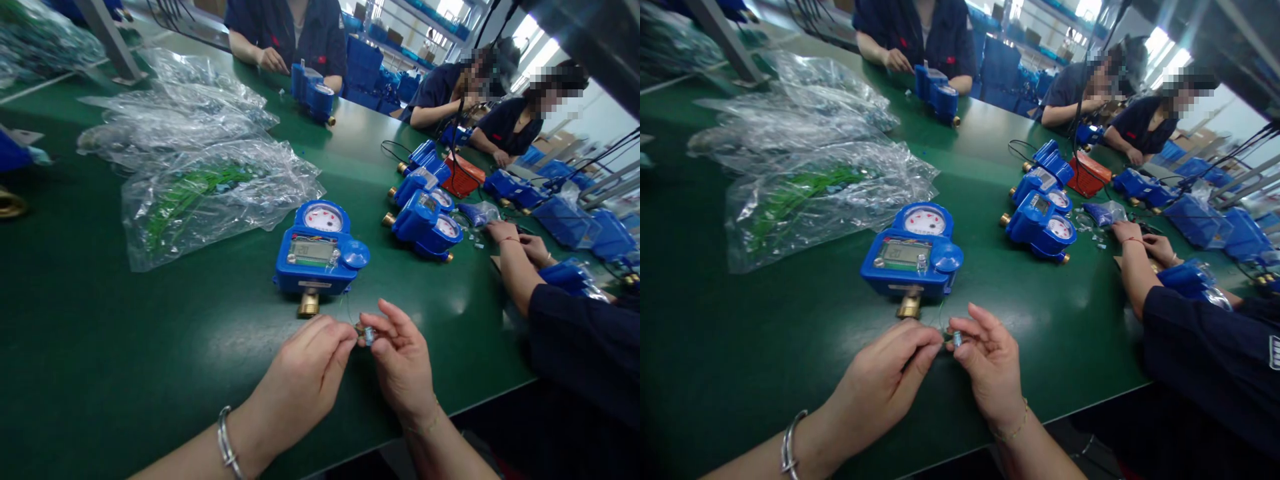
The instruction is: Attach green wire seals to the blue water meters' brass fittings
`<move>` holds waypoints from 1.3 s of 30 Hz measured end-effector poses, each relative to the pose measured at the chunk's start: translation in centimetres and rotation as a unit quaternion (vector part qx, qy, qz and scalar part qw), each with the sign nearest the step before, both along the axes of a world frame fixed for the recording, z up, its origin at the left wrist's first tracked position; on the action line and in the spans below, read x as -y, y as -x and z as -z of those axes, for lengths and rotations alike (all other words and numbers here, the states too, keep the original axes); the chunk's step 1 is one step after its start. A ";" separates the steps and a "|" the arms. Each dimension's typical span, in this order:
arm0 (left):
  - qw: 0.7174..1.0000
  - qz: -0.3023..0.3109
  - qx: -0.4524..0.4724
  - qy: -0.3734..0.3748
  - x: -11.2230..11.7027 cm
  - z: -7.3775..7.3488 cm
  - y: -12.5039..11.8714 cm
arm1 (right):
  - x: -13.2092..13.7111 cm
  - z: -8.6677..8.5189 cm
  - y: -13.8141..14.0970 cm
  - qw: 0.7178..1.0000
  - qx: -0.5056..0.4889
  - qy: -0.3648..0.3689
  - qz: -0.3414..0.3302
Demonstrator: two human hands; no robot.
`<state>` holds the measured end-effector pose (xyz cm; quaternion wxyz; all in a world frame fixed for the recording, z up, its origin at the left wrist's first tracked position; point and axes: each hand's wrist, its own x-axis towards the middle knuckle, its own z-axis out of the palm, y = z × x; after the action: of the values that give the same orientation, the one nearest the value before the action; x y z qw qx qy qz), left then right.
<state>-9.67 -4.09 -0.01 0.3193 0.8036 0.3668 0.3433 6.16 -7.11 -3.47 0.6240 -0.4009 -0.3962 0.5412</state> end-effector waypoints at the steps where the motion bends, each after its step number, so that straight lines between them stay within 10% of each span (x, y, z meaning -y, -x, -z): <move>1: 1.000 -0.002 -0.003 -0.004 0.0 0.0 0.0 | 0.0 0.0 0.0 1.000 0.009 0.002 -0.001; 25: 0.996 -0.006 -0.042 -0.074 0.3 0.1 0.2 | 0.5 -1.3 0.8 0.987 0.152 -0.043 0.029; 32: 0.986 -0.027 0.059 0.153 -0.1 0.1 0.4 | 0.3 -1.3 1.2 0.980 0.172 -0.095 0.043; 39: 0.932 0.077 0.132 0.329 -1.3 -0.2 0.5 | -0.5 -1.2 -0.1 0.960 0.231 -0.157 0.002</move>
<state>-10.14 -2.77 0.15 0.6365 0.6267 0.3509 0.2813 6.23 -6.60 -2.29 0.5714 -0.4130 -0.6087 0.3637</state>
